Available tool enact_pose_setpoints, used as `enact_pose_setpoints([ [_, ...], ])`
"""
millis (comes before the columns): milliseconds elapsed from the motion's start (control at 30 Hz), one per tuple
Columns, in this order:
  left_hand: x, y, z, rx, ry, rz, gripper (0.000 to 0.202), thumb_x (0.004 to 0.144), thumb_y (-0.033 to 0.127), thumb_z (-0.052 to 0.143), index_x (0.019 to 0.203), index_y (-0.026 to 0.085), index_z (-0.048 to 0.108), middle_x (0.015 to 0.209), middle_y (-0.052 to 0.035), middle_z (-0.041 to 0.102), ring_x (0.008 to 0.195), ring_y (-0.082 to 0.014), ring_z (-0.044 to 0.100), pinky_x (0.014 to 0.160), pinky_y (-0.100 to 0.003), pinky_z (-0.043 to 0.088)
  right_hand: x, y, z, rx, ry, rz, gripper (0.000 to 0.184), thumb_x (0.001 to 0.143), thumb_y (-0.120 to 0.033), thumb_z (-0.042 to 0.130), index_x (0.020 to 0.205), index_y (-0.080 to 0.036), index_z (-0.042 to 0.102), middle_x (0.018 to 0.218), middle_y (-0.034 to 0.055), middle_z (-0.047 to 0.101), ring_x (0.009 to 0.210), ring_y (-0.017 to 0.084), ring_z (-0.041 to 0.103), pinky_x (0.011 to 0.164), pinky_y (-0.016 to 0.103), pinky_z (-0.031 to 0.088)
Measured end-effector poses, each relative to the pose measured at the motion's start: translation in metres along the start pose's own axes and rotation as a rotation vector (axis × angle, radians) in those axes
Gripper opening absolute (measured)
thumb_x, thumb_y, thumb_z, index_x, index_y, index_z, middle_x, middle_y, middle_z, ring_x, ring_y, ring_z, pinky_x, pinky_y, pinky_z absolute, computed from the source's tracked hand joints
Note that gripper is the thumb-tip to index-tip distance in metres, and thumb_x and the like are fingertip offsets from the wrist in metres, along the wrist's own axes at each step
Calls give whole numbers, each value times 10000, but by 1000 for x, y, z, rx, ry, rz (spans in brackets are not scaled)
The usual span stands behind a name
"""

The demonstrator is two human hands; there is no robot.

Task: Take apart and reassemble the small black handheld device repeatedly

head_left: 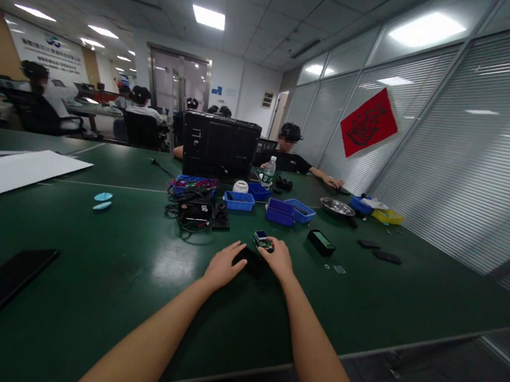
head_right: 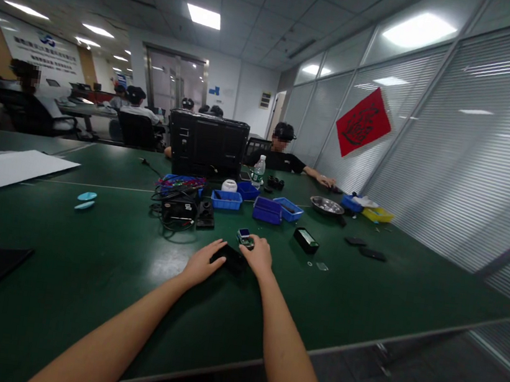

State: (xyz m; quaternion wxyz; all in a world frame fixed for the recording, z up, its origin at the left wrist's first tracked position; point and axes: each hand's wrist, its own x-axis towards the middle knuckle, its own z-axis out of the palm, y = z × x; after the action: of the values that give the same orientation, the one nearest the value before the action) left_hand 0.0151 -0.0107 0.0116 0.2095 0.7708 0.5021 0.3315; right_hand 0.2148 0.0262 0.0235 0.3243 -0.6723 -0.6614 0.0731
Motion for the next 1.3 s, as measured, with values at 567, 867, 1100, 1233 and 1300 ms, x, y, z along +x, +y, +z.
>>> enact_pose_setpoints([
  [567,-2,1,-1,0,29,-37,288,764,287,525,1038,242,600,1283,-17,477,1152,-172,455,1013,-317,312,13,27,-13,-53,77,202,361,814,-409,399,948,-158,622,930,90,625,861,198,565,728,271,398],
  [867,-1,0,0,12,48,-33,292,769,299,516,1044,234,590,1252,-24,501,1142,-172,461,1006,-315,320,5,12,1,-191,22,131,478,700,-368,578,1135,-177,527,1051,116,549,971,237,502,813,302,371],
  [1100,-2,0,0,2,41,-47,291,766,299,521,1043,240,589,1249,-20,502,1136,-177,467,995,-317,333,13,24,-13,-67,49,277,355,798,-352,407,1010,-154,612,958,103,614,877,208,564,748,278,396],
  [1233,-1,-2,1,-21,61,-60,392,753,292,534,1140,225,517,1215,-34,528,1115,-178,481,982,-307,341,10,21,-19,-205,120,253,465,793,-455,412,1099,-145,576,1067,146,567,975,273,512,794,331,377],
  [1300,-1,-3,3,-38,76,-85,491,737,297,553,1209,209,450,1194,-48,539,1073,-181,508,952,-301,366,8,19,-17,-249,86,234,553,767,-497,448,1161,-118,527,1100,165,545,1003,300,488,808,349,370],
])
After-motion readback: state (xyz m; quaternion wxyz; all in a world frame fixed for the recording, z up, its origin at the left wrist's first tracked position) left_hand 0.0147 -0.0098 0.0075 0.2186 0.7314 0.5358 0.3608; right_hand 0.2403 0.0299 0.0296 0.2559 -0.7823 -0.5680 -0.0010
